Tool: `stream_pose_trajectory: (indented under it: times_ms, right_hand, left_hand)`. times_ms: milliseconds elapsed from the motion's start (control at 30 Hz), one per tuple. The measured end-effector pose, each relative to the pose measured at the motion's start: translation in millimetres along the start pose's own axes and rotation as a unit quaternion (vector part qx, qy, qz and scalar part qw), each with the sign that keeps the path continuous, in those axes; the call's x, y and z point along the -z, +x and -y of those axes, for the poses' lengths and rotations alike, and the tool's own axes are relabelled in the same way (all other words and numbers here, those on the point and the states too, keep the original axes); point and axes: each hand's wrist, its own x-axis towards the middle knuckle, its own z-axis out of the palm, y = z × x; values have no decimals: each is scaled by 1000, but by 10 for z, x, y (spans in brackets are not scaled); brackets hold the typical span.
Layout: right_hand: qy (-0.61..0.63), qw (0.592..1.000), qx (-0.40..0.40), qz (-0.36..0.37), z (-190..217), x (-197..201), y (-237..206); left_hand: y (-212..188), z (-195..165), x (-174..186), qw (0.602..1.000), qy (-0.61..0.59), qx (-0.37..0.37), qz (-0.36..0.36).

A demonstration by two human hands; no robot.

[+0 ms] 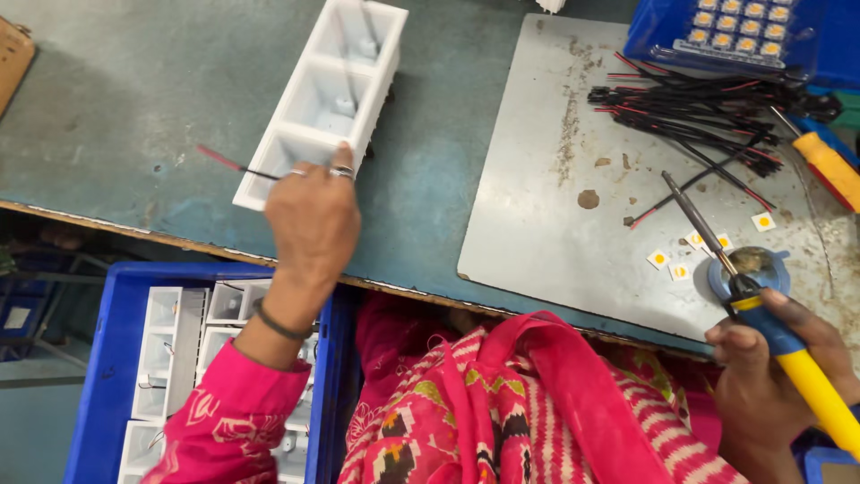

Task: The person solders wires onto small LED chip components at a workbench using a soldering iron, dipping the wire ends in flux from a blue cup before soldering. Finished wired LED assemblies are placed into a blue crate holding similar white fixture units.

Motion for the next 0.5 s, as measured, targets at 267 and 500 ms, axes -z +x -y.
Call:
stream_pose_trajectory:
  times_ms: [267,500]
  right_hand:
    - [-2,998,-47,39,22,105,145]
    - [-21,999,28,-5,121,1,107]
  left_hand:
    - [-253,-595,75,988,-34,-150,17]
    - [-443,-688,161,980,-81,-178,21]
